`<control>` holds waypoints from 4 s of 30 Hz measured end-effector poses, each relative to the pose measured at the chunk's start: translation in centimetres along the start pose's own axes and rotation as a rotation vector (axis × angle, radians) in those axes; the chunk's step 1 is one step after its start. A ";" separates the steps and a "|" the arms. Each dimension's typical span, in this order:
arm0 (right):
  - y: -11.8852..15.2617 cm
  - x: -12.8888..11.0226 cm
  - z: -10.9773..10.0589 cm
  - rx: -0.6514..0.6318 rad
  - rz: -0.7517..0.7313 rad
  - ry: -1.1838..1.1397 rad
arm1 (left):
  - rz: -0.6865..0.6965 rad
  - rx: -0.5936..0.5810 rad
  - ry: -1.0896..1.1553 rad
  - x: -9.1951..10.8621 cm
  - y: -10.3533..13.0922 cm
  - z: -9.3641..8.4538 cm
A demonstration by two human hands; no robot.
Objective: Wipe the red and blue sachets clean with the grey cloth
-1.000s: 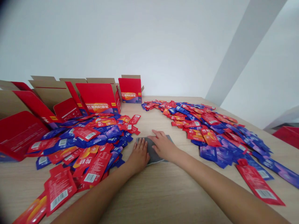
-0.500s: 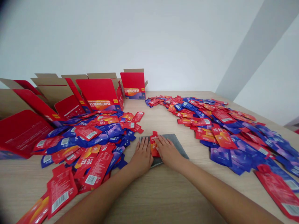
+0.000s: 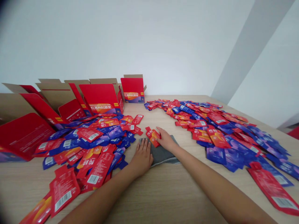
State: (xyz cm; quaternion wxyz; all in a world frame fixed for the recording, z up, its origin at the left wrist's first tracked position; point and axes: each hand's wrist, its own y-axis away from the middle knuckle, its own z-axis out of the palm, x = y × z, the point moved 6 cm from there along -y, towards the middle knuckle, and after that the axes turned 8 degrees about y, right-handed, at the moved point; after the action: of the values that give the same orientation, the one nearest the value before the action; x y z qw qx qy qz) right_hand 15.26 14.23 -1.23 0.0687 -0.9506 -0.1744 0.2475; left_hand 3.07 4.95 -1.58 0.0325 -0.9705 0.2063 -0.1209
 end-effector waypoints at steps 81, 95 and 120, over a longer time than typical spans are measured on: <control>5.9 -0.6 -7.2 -0.027 0.184 0.670 | 0.002 0.008 -0.049 -0.1 0.0 0.3; 3.2 -1.5 -1.3 0.122 0.014 0.688 | 0.007 0.002 0.003 -0.1 0.1 0.3; 5.5 -5.2 -5.4 0.058 -0.189 0.481 | 0.010 0.023 -0.002 0.1 0.1 -0.1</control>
State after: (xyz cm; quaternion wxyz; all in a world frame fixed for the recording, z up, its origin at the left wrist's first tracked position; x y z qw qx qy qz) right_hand 15.27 7.00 4.61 0.1581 -0.9592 -0.2340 0.0114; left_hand 3.05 4.79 -1.54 0.0442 -0.9691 0.2095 -0.1222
